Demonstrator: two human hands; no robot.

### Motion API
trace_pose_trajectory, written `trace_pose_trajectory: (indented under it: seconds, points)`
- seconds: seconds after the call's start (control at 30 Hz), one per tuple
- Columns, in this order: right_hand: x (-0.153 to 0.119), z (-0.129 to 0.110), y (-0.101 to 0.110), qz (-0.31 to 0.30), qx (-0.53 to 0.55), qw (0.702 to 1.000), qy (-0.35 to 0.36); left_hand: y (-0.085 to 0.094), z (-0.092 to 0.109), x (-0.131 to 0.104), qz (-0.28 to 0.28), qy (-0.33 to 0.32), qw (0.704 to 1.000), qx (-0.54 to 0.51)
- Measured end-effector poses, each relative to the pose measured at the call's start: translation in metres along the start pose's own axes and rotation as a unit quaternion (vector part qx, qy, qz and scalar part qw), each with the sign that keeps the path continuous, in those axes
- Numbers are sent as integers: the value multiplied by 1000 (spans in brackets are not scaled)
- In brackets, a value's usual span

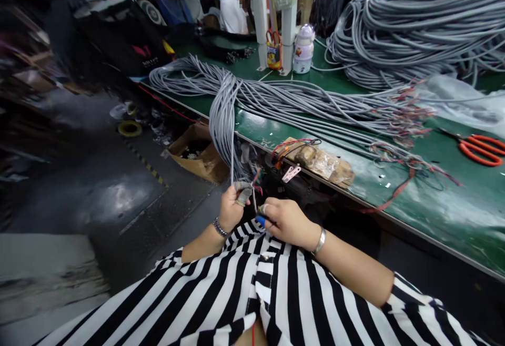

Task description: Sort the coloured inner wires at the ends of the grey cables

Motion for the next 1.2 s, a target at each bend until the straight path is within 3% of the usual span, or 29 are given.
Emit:
trace_pose_trajectory:
  seconds: [0.1, 0.23, 0.3, 0.4, 0.6, 0.77, 0.87, 0.97, 1.03, 1.13, 1.2]
  points:
    - [7, -6, 4, -22, 62, 996, 61, 15, -1, 9, 8, 25, 993, -114]
    - [16, 10, 16, 141, 136, 980, -33, 26, 0, 12, -104, 72, 964, -236]
    - [22, 17, 14, 220, 203, 951, -74, 29, -2, 8, -139, 88, 957, -239]
    - [37, 20, 4, 277, 312, 903, -99, 34, -8, 3, -149, 96, 961, -214]
    - [53, 24, -12, 329, 418, 834, -145, 31, -16, 2, -183, 110, 960, -183]
    - [48, 26, -19, 346, 438, 810, -178, 26, -19, 4, -206, 122, 956, -168]
    - [44, 23, -21, 340, 430, 819, -168, 24, -21, 5, -202, 133, 958, -153]
    - [41, 20, -22, 317, 399, 849, -142, 22, -21, 4, -204, 135, 958, -146]
    - [41, 18, -22, 264, 347, 893, -112, 22, -21, 4, -214, 134, 957, -139]
    - [41, 14, -14, 175, 179, 967, -53, 23, -19, 2, -245, 127, 954, -117]
    - [39, 12, -5, 133, 86, 987, -16, 26, -14, 1, -282, 124, 948, -84]
Point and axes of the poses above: each hand's wrist, its own x-axis towards the middle knuckle, its own y-axis out of the back of the hand, z = x × y, the point moved 5 cm from there along x, towards the middle knuckle, and after that the axes turned 15 degrees about y, right-handed, at the moved point
